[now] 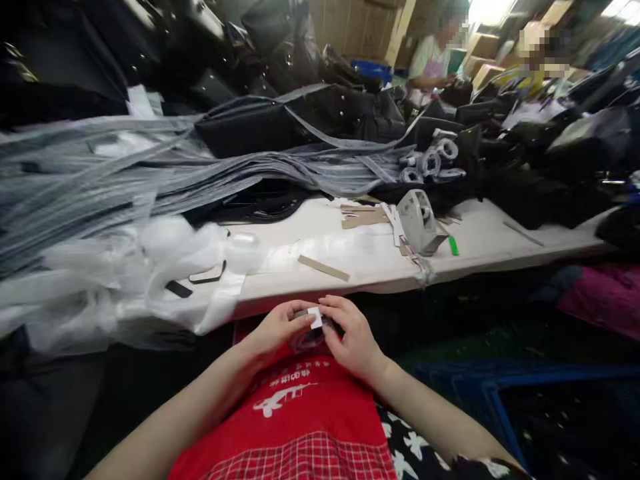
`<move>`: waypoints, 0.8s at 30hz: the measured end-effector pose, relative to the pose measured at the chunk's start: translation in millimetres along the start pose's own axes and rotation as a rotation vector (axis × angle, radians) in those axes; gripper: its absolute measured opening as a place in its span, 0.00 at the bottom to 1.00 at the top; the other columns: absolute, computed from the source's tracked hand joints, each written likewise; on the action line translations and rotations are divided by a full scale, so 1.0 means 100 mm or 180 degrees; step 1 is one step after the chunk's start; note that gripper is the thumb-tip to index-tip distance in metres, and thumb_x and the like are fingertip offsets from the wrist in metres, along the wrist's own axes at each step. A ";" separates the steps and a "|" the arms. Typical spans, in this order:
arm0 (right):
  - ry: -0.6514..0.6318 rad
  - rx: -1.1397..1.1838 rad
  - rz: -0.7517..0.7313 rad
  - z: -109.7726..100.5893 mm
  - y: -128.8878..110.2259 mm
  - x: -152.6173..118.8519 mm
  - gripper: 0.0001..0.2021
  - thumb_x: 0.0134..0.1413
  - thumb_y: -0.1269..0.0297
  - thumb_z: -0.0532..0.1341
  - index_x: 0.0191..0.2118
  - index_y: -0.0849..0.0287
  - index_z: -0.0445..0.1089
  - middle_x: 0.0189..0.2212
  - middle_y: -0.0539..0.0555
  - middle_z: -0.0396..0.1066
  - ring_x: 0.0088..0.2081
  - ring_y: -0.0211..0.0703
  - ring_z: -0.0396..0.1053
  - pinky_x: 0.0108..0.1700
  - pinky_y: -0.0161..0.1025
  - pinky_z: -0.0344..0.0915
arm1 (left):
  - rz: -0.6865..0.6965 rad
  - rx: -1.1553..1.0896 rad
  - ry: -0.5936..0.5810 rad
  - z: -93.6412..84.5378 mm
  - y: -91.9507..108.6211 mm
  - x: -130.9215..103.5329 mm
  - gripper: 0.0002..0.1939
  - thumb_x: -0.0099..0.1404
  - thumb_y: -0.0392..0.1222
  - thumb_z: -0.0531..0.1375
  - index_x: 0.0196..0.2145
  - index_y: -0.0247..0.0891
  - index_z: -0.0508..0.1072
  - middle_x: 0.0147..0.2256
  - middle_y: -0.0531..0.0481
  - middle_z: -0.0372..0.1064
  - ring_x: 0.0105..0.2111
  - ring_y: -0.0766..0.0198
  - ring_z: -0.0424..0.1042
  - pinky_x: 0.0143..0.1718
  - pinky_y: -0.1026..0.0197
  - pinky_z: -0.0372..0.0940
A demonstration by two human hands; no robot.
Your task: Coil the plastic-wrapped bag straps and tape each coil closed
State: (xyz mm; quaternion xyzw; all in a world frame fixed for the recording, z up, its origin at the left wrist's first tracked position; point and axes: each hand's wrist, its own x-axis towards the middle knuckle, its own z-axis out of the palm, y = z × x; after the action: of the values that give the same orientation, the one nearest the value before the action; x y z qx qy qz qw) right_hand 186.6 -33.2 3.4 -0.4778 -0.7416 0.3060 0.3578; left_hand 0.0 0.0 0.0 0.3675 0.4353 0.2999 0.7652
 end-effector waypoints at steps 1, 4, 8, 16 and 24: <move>-0.0003 -0.0003 -0.0021 0.01 0.01 -0.01 0.20 0.55 0.74 0.56 0.54 0.55 0.68 0.54 0.58 0.66 0.57 0.48 0.61 0.59 0.49 0.62 | -0.0005 -0.0055 -0.0012 0.00 0.00 0.00 0.25 0.53 0.51 0.69 0.42 0.29 0.74 0.23 0.52 0.67 0.19 0.73 0.58 0.21 0.69 0.54; -0.0005 -0.0065 -0.0094 0.05 0.02 -0.03 0.24 0.54 0.74 0.56 0.58 0.55 0.64 0.57 0.59 0.63 0.60 0.51 0.57 0.61 0.53 0.59 | -0.0033 -0.0222 -0.0029 0.00 0.02 0.01 0.25 0.51 0.50 0.70 0.42 0.30 0.75 0.29 0.47 0.72 0.24 0.69 0.64 0.26 0.67 0.60; 0.0072 -0.0323 -0.0236 0.11 -0.05 -0.06 0.29 0.52 0.75 0.55 0.62 0.57 0.58 0.60 0.61 0.58 0.63 0.54 0.53 0.62 0.56 0.56 | -0.0043 -0.0408 -0.0034 0.03 0.07 0.03 0.23 0.51 0.48 0.71 0.41 0.32 0.75 0.34 0.45 0.74 0.29 0.65 0.70 0.32 0.65 0.64; 0.1010 -0.1068 -0.0142 -0.82 0.59 0.36 0.19 0.53 0.69 0.58 0.52 0.58 0.68 0.51 0.59 0.69 0.54 0.49 0.64 0.61 0.50 0.57 | -0.0218 -0.0601 0.0133 0.07 0.11 0.05 0.25 0.49 0.48 0.72 0.42 0.32 0.75 0.37 0.41 0.76 0.36 0.57 0.75 0.40 0.60 0.68; 0.2314 -0.0593 0.1679 -2.48 1.97 0.78 0.11 0.48 0.61 0.58 0.28 0.61 0.74 0.33 0.60 0.75 0.43 0.52 0.69 0.52 0.48 0.61 | -0.0372 -0.0853 0.0500 0.13 -0.25 0.19 0.32 0.43 0.50 0.74 0.44 0.33 0.75 0.36 0.39 0.77 0.36 0.48 0.76 0.38 0.54 0.69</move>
State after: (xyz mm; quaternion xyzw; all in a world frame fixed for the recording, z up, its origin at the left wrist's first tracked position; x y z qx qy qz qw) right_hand 464.6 137.2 3.3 -0.7568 -0.4454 0.1312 0.4602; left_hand 23.4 -3.0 -24.4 0.2116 0.4706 0.3380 0.7871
